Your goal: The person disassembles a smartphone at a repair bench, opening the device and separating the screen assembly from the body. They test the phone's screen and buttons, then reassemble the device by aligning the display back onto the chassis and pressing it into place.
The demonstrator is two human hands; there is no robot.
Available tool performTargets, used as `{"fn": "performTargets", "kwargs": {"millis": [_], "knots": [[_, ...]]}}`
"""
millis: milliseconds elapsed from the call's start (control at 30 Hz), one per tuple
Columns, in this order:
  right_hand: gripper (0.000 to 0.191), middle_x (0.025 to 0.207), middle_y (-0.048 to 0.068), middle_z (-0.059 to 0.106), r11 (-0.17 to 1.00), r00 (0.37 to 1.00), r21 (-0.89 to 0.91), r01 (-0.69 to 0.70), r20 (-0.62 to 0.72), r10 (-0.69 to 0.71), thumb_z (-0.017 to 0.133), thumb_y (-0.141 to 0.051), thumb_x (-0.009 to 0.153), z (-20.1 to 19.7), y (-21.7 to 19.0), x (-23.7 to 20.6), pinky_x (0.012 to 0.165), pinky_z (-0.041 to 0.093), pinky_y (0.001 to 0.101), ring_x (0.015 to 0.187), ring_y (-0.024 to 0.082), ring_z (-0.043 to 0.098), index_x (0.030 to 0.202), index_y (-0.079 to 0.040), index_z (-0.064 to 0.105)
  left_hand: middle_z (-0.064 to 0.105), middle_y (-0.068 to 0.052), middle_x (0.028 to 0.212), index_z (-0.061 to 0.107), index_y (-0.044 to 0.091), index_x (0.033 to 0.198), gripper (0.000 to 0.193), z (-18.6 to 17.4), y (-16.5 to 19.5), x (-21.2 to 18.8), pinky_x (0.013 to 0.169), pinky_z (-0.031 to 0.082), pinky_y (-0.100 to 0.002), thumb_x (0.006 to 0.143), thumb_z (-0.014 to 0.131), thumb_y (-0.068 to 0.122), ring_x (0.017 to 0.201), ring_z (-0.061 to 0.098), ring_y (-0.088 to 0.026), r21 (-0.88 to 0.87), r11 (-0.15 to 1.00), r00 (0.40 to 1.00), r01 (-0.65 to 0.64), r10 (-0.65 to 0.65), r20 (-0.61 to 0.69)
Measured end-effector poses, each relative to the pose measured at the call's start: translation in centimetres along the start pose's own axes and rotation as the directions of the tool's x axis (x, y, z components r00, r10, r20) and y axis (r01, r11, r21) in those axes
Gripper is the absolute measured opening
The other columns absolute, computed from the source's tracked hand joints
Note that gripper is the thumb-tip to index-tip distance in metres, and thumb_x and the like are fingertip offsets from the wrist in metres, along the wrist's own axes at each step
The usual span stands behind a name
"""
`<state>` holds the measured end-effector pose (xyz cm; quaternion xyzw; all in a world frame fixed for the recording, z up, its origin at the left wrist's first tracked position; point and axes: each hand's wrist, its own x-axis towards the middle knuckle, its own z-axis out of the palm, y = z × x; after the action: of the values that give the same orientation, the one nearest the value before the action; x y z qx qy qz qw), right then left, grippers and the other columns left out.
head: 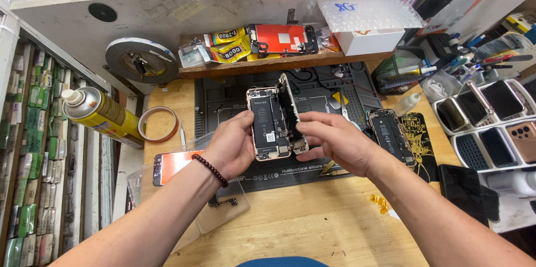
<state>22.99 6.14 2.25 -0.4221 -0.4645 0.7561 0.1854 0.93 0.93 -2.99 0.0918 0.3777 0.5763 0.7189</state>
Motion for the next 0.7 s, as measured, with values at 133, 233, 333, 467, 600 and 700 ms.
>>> {"fn": "performTargets", "kwargs": {"millis": [133, 233, 333, 467, 600, 700], "knots": [[0.043, 0.114, 0.008, 0.074, 0.997, 0.992, 0.05, 0.058, 0.112, -0.063, 0.058, -0.027, 0.094, -0.4, -0.6, -0.9, 0.084, 0.062, 0.0411, 0.101, 0.017, 0.071, 0.13, -0.003, 0.06, 0.068, -0.013, 0.117, 0.058, -0.003, 0.121, 0.029, 1.0, 0.3, -0.1, 0.098, 0.057, -0.041, 0.108, 0.04, 0.015, 0.106, 0.068, -0.022, -0.002, 0.998, 0.997, -0.063, 0.063, 0.041], [0.042, 0.114, 0.007, 0.073, 0.991, 0.982, 0.112, 0.077, 0.164, -0.095, 0.056, -0.032, 0.096, -0.8, -1.1, -1.3, 0.084, 0.06, 0.0409, 0.1, 0.016, 0.071, 0.128, -0.006, 0.062, 0.068, -0.014, 0.12, 0.058, -0.003, 0.123, 0.031, 1.7, 0.6, -0.4, 0.1, 0.056, -0.041, 0.108, 0.038, 0.016, 0.108, 0.067, -0.023, -0.01, 0.999, 0.996, -0.043, 0.044, 0.08], [0.042, 0.113, 0.007, 0.073, 0.987, 0.981, 0.137, 0.081, 0.165, -0.103, 0.055, -0.035, 0.096, -1.1, -1.3, -1.5, 0.082, 0.058, 0.0398, 0.097, 0.016, 0.07, 0.129, -0.009, 0.062, 0.067, -0.015, 0.121, 0.057, -0.003, 0.124, 0.032, 2.3, 0.9, -0.9, 0.101, 0.055, -0.042, 0.107, 0.038, 0.016, 0.109, 0.067, -0.023, -0.009, 1.0, 0.996, -0.018, 0.018, 0.091], [0.043, 0.113, 0.006, 0.073, 0.985, 0.982, 0.149, 0.086, 0.156, -0.109, 0.055, -0.037, 0.096, -1.3, -1.1, -1.5, 0.084, 0.057, 0.0408, 0.1, 0.017, 0.069, 0.128, -0.01, 0.063, 0.067, -0.015, 0.12, 0.057, -0.003, 0.124, 0.029, 2.7, 1.2, -1.4, 0.101, 0.056, -0.043, 0.105, 0.042, 0.013, 0.108, 0.068, -0.023, -0.001, 1.0, 0.994, -0.001, 0.001, 0.106], [0.043, 0.115, 0.005, 0.073, 0.983, 0.983, 0.167, 0.081, 0.151, -0.107, 0.055, -0.037, 0.095, -1.3, -0.9, -1.5, 0.088, 0.055, 0.0419, 0.102, 0.017, 0.067, 0.128, -0.012, 0.062, 0.067, -0.012, 0.118, 0.058, -0.001, 0.124, 0.031, 2.6, 1.4, -1.9, 0.099, 0.057, -0.041, 0.094, 0.051, -0.006, 0.106, 0.068, -0.021, 0.153, 0.987, 0.982, -0.049, 0.02, 0.187], [0.043, 0.116, 0.005, 0.073, 0.979, 0.981, 0.182, 0.091, 0.155, -0.12, 0.054, -0.038, 0.096, -1.3, -0.8, -1.5, 0.089, 0.054, 0.0422, 0.104, 0.017, 0.067, 0.128, -0.01, 0.061, 0.067, -0.011, 0.115, 0.058, -0.001, 0.123, 0.038, 2.6, 1.4, -1.9, 0.097, 0.058, -0.039, 0.088, 0.052, -0.012, 0.104, 0.068, -0.02, 0.174, 0.984, 0.982, -0.043, 0.009, 0.189]]}}
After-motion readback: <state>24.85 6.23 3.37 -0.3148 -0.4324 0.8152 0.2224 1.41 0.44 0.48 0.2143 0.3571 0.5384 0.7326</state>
